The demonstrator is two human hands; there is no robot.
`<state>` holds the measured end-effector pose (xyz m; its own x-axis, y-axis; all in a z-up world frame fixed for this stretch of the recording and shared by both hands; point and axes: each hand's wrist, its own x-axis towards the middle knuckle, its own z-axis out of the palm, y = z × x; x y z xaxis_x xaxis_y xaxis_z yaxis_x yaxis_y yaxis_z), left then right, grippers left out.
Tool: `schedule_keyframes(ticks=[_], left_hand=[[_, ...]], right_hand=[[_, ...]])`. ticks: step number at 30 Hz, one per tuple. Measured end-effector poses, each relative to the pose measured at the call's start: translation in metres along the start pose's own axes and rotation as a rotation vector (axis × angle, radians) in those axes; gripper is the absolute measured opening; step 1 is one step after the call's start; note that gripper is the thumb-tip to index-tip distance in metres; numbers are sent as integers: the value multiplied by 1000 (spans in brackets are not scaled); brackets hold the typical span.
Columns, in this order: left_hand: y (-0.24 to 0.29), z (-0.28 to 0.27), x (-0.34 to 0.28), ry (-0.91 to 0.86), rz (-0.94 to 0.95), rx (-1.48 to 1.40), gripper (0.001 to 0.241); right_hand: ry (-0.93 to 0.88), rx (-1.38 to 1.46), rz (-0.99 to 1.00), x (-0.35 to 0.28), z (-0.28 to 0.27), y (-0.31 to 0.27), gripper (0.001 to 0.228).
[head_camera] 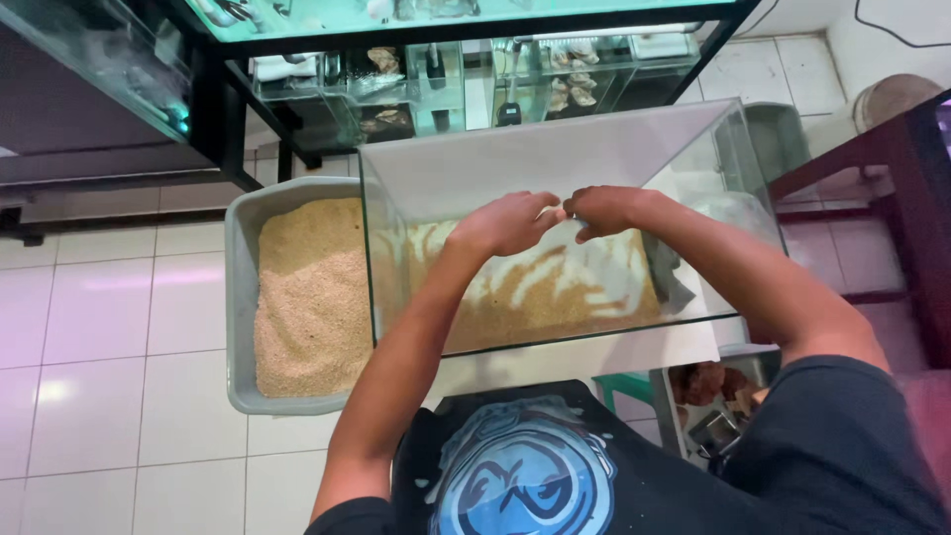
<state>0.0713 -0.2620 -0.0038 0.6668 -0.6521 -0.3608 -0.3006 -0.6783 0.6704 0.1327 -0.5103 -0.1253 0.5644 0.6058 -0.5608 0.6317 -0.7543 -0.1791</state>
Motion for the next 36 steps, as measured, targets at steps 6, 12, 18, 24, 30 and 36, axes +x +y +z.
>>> schedule_keyframes(ticks=[6, 12, 18, 24, 30, 36], left_hand=[[-49, 20, 15, -71, -168, 48, 60], [-95, 20, 26, 33, -316, 71, 61], [-91, 17, 26, 56, -349, 3, 66], [-98, 14, 25, 74, -381, -15, 67], [-94, 8, 21, 48, -416, -22, 67], [-104, 12, 28, 50, -413, -43, 70]], right_hand=[[-106, -82, 89, 48, 101, 104, 66], [-243, -108, 5, 42, 195, 104, 93], [-404, 177, -151, 21, 174, -19, 59], [-452, 246, -144, 56, 180, -41, 52], [-425, 420, -232, 76, 160, -76, 44], [-459, 494, -228, 97, 129, -98, 32]])
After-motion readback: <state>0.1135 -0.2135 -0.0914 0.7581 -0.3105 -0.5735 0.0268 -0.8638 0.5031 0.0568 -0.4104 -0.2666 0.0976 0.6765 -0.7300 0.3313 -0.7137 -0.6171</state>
